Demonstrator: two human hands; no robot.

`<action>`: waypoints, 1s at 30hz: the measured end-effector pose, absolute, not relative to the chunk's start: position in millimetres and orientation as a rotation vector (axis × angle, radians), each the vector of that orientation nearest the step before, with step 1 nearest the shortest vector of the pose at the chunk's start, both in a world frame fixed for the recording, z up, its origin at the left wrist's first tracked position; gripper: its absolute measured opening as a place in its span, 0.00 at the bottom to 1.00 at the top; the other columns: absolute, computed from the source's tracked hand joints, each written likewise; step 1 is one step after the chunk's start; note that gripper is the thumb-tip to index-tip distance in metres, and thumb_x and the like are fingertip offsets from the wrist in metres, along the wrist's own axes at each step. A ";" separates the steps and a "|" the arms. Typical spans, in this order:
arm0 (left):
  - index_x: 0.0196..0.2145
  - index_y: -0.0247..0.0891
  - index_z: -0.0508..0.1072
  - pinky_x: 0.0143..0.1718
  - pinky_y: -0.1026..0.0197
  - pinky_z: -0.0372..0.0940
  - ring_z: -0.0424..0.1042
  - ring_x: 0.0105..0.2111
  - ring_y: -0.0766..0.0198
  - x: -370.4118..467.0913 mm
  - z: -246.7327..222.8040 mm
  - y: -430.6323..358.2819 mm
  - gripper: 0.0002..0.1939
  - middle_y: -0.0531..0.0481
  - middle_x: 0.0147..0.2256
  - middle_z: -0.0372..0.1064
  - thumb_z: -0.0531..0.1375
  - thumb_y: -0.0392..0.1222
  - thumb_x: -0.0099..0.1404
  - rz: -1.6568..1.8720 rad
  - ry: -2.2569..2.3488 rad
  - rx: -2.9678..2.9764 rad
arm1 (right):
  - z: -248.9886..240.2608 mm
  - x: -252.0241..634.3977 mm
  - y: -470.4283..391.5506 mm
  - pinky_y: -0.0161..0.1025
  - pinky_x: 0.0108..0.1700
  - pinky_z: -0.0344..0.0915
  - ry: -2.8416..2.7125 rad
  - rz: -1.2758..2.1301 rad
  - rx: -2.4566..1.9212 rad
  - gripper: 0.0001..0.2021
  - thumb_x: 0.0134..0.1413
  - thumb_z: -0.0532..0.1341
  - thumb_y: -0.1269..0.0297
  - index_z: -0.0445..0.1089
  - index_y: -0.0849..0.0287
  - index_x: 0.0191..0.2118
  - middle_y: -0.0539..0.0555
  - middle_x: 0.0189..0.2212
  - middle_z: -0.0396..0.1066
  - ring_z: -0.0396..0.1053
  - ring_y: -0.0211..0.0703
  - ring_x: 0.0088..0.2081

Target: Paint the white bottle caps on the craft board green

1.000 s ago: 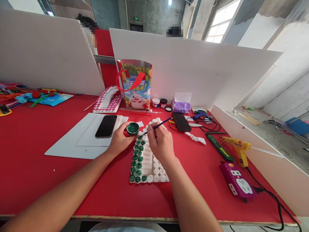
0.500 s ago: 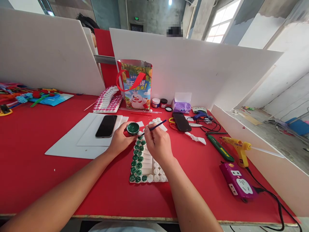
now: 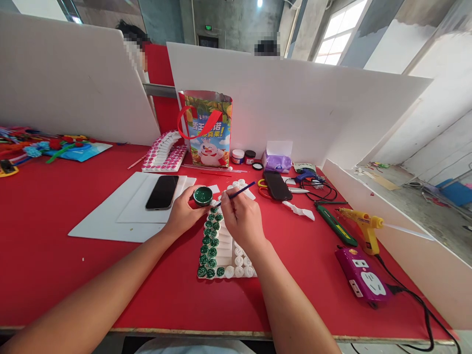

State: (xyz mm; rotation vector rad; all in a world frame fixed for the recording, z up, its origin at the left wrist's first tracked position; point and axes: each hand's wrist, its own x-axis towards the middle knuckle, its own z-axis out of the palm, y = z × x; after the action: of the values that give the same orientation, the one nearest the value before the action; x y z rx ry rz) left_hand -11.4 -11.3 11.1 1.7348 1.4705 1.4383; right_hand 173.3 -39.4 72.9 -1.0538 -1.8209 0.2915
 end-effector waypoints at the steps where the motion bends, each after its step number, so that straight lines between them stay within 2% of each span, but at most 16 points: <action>1: 0.47 0.41 0.74 0.51 0.53 0.69 0.75 0.47 0.54 -11.4 11.2 -11.5 0.22 0.47 0.46 0.77 0.71 0.40 0.54 1.437 1.467 1.735 | 72.9 173.5 -39.4 0.34 0.25 0.57 -1.809 0.285 -1.053 0.10 0.68 0.55 0.64 0.66 0.56 0.33 0.50 0.23 0.71 0.66 0.37 0.22; 8: 0.47 0.42 0.74 0.50 0.54 0.69 0.75 0.47 0.54 -11.7 10.9 -11.5 0.21 0.47 0.45 0.77 0.70 0.39 0.55 1.436 1.473 1.744 | 73.4 172.4 -40.3 0.34 0.24 0.56 -1.789 0.294 -1.053 0.11 0.68 0.56 0.63 0.65 0.56 0.32 0.48 0.20 0.68 0.62 0.36 0.20; 30: 0.46 0.41 0.74 0.50 0.54 0.70 0.75 0.47 0.55 -10.7 13.2 -12.4 0.22 0.47 0.45 0.77 0.70 0.41 0.54 1.447 1.457 1.719 | 76.0 174.8 -37.8 0.34 0.24 0.55 -1.756 0.282 -1.068 0.11 0.67 0.56 0.62 0.65 0.56 0.30 0.48 0.20 0.67 0.60 0.35 0.20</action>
State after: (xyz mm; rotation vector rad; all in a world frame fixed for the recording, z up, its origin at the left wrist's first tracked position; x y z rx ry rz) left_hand -10.7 -12.4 13.2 1.7194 1.4569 1.4468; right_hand 174.8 -37.8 76.0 -1.0685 -1.7561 0.2821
